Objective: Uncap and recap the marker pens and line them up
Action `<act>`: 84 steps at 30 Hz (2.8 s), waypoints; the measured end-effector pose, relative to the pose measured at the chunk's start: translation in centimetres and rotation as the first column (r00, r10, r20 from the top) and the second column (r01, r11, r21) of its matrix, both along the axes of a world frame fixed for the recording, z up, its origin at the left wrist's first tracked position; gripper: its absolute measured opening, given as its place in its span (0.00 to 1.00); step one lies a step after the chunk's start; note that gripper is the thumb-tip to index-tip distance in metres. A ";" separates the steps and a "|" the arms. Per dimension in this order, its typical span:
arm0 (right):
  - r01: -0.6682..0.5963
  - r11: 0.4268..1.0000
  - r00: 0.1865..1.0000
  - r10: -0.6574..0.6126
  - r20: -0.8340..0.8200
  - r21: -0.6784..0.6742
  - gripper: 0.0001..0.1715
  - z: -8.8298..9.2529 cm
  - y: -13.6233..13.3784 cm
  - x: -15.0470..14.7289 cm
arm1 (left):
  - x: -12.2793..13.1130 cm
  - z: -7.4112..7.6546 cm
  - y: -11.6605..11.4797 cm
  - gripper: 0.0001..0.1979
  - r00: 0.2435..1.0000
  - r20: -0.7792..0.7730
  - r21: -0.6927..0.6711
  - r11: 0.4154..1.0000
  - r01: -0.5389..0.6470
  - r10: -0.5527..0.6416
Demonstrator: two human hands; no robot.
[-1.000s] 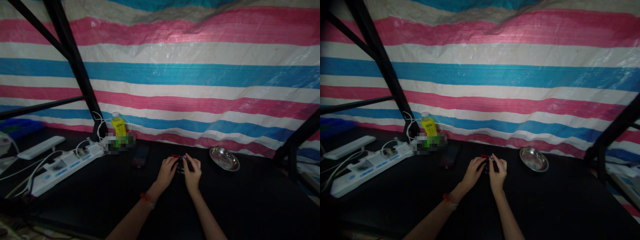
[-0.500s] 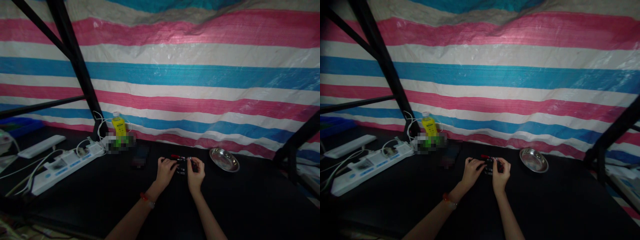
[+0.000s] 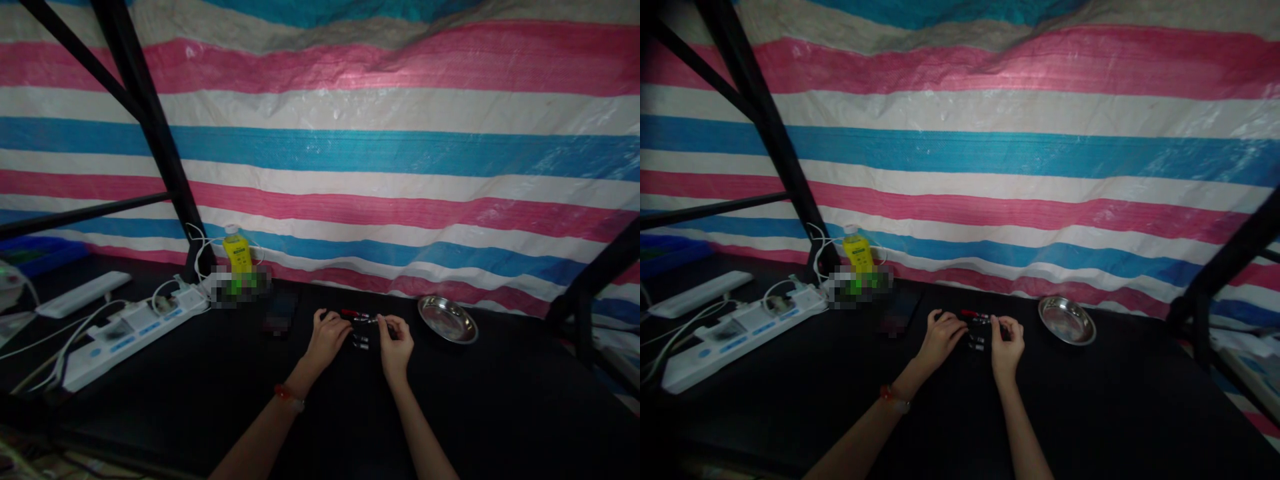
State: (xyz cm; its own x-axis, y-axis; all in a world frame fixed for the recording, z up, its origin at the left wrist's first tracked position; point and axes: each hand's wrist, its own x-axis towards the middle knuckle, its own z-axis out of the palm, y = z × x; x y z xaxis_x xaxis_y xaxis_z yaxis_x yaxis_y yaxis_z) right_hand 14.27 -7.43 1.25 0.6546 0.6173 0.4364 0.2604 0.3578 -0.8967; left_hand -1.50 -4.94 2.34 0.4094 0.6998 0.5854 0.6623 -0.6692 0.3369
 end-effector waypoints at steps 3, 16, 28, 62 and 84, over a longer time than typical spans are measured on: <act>-0.018 1.000 0.998 0.016 -0.068 -0.016 0.21 -0.4 0.4 0.4 | -0.1 0.2 0.1 0.05 1.000 -0.011 0.002 1.000 -0.002 0.002; -0.175 0.974 0.978 0.155 -0.140 -0.141 0.23 -1.3 0.5 0.6 | -0.8 0.2 0.9 0.05 0.999 -0.021 -0.074 0.996 -0.046 0.045; 0.053 0.956 0.927 0.061 0.369 -0.289 0.19 -3.3 1.0 2.2 | -0.9 -0.8 1.1 0.07 0.972 0.002 -0.211 0.950 -0.229 0.234; 0.241 0.862 0.819 0.066 0.569 -0.446 0.16 -2.7 0.0 5.3 | -0.8 -1.5 1.8 0.12 0.933 0.195 -0.311 0.921 -0.234 0.303; 0.010 0.939 0.885 0.152 0.440 -0.345 0.13 -3.9 0.5 5.9 | -1.2 -2.3 3.9 0.10 0.943 0.189 -0.432 0.886 -0.170 0.273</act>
State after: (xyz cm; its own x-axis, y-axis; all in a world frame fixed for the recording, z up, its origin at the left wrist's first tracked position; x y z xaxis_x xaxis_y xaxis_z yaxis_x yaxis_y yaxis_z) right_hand 20.16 -6.90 -2.66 0.3821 0.8140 0.4375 0.6518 0.0981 -0.7520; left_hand -2.68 -1.07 0.05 0.0997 0.9513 0.2918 0.6423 -0.2855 0.7113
